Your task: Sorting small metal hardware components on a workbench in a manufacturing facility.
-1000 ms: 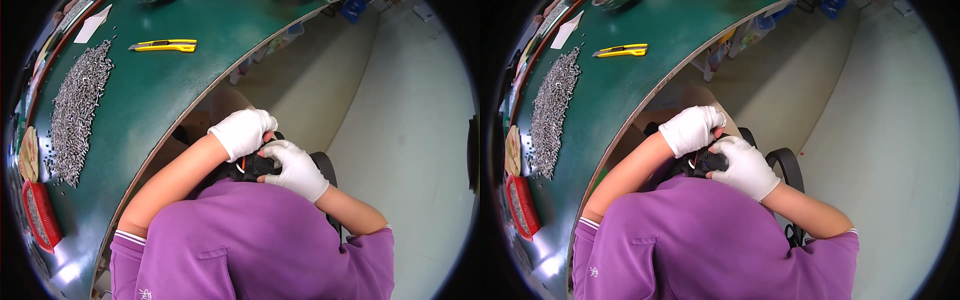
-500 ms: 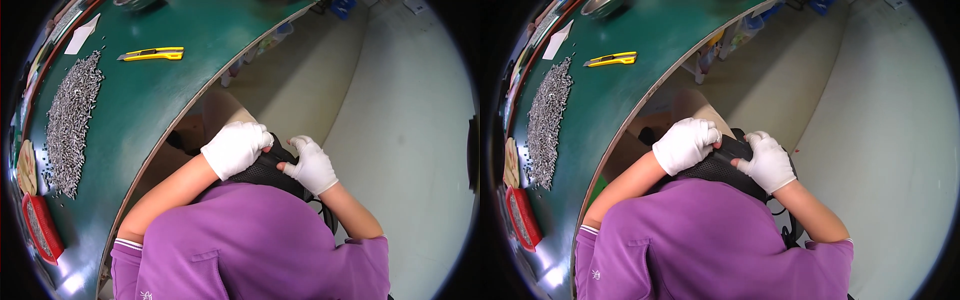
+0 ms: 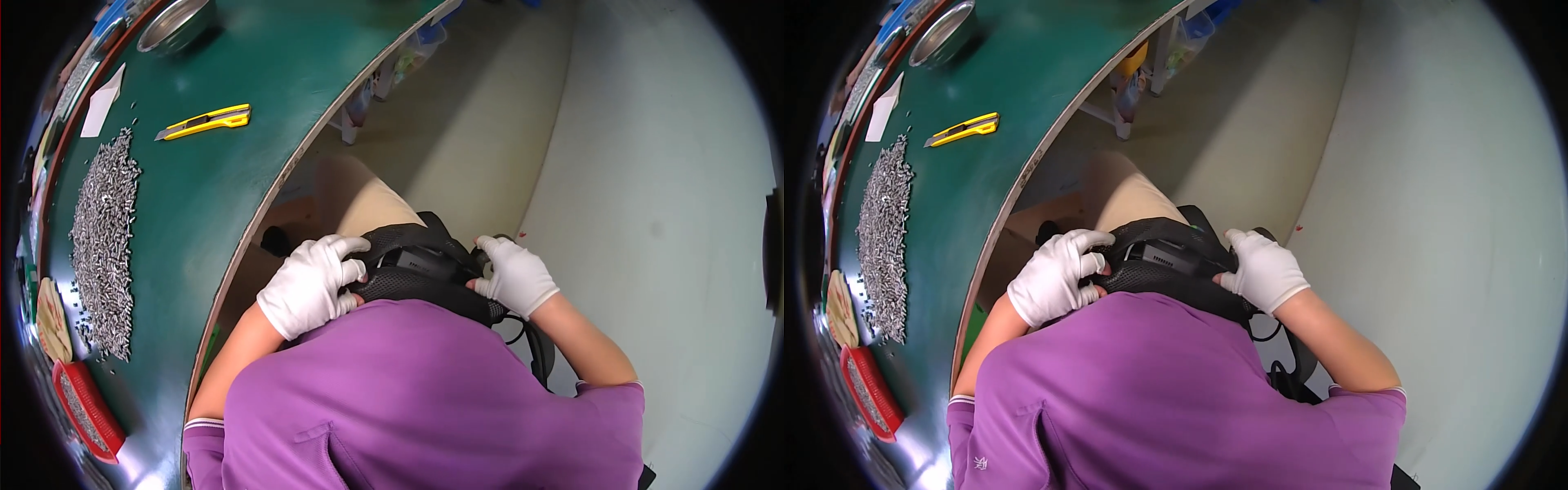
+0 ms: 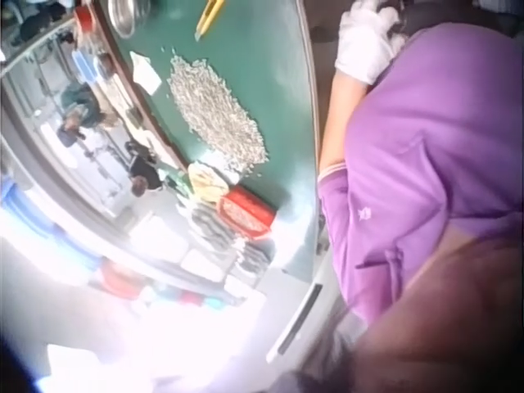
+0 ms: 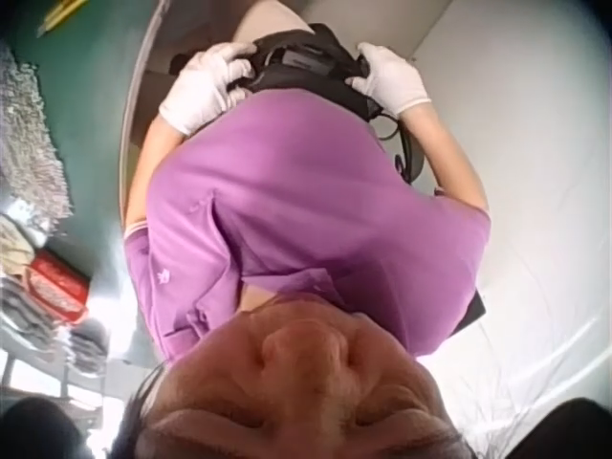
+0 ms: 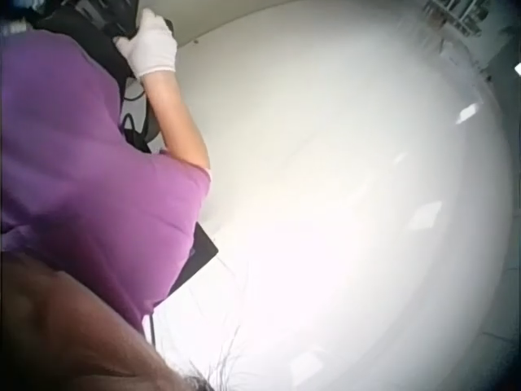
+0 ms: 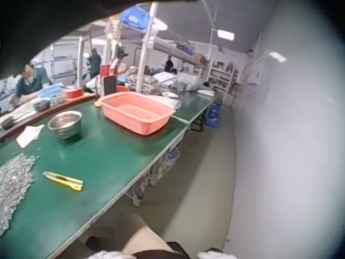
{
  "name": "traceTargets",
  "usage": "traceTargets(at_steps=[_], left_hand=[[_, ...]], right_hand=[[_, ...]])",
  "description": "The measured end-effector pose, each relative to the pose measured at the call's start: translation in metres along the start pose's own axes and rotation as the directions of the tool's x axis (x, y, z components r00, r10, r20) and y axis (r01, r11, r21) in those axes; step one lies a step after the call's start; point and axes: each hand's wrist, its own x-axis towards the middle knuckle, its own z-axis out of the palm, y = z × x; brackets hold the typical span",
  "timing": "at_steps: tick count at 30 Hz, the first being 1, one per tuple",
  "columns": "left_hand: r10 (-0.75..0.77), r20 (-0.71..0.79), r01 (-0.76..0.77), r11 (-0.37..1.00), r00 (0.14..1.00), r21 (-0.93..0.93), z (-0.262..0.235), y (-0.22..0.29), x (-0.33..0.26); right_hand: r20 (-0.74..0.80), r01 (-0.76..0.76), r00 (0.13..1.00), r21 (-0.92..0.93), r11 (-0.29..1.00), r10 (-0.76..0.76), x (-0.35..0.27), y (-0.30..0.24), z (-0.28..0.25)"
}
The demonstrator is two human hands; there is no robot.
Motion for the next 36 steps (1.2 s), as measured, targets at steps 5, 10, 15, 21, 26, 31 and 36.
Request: traceTargets(at_steps=[5, 10, 15, 21, 26, 31, 36], left_hand=[[0.306, -0.219, -0.320, 0.947, 0.926, -0.032, 0.005, 0.011, 0.032], [0.432, -0.151, -0.412, 0.899, 0.889, 0.146, 0.021, 0.019, 0.068], [0.429, -0.075, -0.411, 0.893, 0.900, 0.185, 0.028, 0.022, 0.079], [0.442, -0.028, -0.427, 0.880, 0.897, 0.209, 0.029, 0.023, 0.085], [0.462, -0.040, -0.444, 0.869, 0.886, 0.219, 0.028, 0.029, 0.087], [0.467, -0.016, -0.451, 0.862, 0.884, 0.233, 0.026, 0.032, 0.089], [0.504, 0.005, -0.493, 0.841, 0.863, 0.222, 0.030, 0.031, 0.093]], right_hand=[[-0.039, 0.069, 0.996, -0.120, 0.990, -0.075, 0.008, 0.003, 0.015], [-0.129, 0.111, 0.985, -0.031, 0.993, -0.114, 0.015, 0.000, 0.019], [-0.210, 0.178, 0.963, 0.012, 0.984, -0.172, 0.027, 0.015, 0.028], [-0.221, 0.158, 0.955, -0.175, 0.972, -0.195, 0.030, 0.010, 0.027], [-0.016, 0.006, 1.000, -0.130, 0.991, -0.008, 0.023, 0.027, 0.012], [0.191, -0.041, 0.980, -0.056, 0.998, 0.051, 0.017, 0.036, 0.003], [0.131, -0.008, 0.991, 0.062, 0.998, -0.001, 0.012, 0.049, 0.008]])
